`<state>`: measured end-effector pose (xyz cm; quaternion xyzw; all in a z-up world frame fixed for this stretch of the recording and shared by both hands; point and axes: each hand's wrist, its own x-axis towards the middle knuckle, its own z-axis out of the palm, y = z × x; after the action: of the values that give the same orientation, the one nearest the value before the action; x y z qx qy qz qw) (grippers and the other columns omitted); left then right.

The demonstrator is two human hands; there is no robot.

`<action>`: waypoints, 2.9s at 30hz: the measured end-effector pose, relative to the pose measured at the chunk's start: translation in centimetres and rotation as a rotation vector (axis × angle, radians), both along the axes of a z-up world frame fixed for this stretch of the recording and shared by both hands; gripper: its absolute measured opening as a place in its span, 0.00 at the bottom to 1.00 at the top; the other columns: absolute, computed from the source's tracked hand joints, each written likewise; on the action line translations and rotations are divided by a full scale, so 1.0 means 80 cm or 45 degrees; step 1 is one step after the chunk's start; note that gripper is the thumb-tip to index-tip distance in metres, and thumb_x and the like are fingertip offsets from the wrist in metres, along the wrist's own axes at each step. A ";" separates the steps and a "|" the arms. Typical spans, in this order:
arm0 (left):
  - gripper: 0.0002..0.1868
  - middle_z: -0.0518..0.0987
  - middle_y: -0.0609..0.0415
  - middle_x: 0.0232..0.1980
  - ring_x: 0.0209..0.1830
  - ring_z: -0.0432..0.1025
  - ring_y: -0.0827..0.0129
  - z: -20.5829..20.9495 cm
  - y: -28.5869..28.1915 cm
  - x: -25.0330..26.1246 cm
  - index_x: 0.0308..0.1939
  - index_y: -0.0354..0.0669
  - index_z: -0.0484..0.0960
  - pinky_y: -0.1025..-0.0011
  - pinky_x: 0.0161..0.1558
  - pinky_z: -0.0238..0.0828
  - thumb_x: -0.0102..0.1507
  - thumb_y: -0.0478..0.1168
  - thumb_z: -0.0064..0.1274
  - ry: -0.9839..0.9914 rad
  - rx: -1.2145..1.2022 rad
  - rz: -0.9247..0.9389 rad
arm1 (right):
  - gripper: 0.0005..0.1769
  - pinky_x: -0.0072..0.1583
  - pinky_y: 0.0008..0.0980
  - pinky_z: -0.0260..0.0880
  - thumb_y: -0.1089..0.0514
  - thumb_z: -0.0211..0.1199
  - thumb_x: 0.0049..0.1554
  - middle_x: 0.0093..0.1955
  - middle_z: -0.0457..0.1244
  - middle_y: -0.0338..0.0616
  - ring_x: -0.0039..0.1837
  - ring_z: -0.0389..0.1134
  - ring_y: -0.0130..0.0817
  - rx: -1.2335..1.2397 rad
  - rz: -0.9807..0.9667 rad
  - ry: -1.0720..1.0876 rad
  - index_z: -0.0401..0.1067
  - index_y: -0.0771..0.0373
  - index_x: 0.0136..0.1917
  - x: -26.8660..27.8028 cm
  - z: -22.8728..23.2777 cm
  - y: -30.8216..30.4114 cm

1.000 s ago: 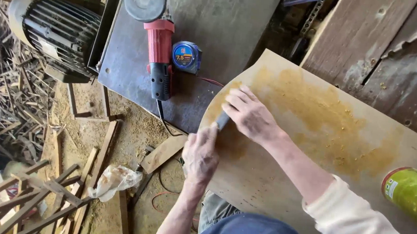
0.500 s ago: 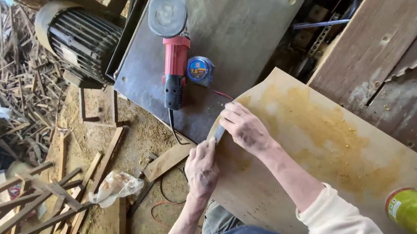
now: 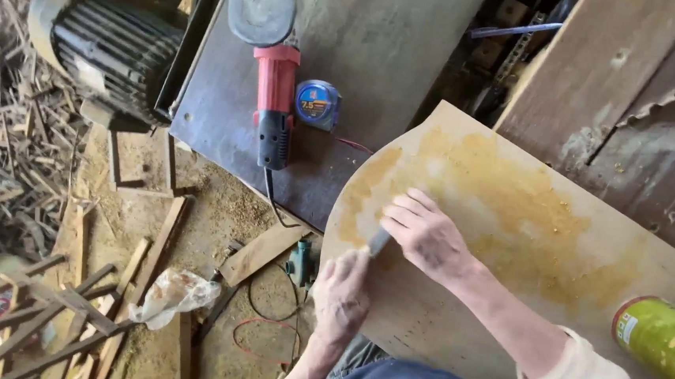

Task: The person stains a piece of wood with a wooden applicator, dipping the applicator into a can of stain and spreading it over the surface of the wood.

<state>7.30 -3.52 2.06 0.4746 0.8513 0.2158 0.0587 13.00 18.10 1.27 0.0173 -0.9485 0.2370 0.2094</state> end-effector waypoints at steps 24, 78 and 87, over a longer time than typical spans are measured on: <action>0.22 0.78 0.53 0.48 0.38 0.72 0.57 -0.032 0.127 -0.083 0.54 0.48 0.83 0.64 0.36 0.73 0.57 0.31 0.48 0.221 0.141 -0.060 | 0.07 0.74 0.42 0.62 0.59 0.62 0.57 0.51 0.69 0.32 0.65 0.67 0.32 0.273 -0.489 0.091 0.78 0.52 0.48 -0.059 -0.109 0.089; 0.14 0.76 0.63 0.42 0.40 0.65 0.65 -0.026 0.290 0.008 0.46 0.59 0.84 0.69 0.36 0.62 0.61 0.35 0.49 0.009 0.066 -1.114 | 0.09 0.63 0.38 0.65 0.56 0.66 0.61 0.57 0.73 0.37 0.60 0.73 0.36 0.075 -1.271 -0.365 0.81 0.47 0.54 0.273 -0.063 0.050; 0.14 0.76 0.60 0.46 0.42 0.67 0.62 -0.029 0.236 0.009 0.48 0.56 0.82 0.66 0.37 0.64 0.63 0.35 0.46 -0.027 -0.004 -1.188 | 0.09 0.63 0.38 0.65 0.54 0.65 0.61 0.57 0.73 0.37 0.59 0.73 0.35 0.043 -1.263 -0.446 0.81 0.45 0.54 0.274 -0.047 -0.007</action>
<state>8.06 15.33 -0.23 0.8044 0.5466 0.1700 0.1589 34.92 17.57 -2.52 -0.4703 -0.8672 0.0933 0.1343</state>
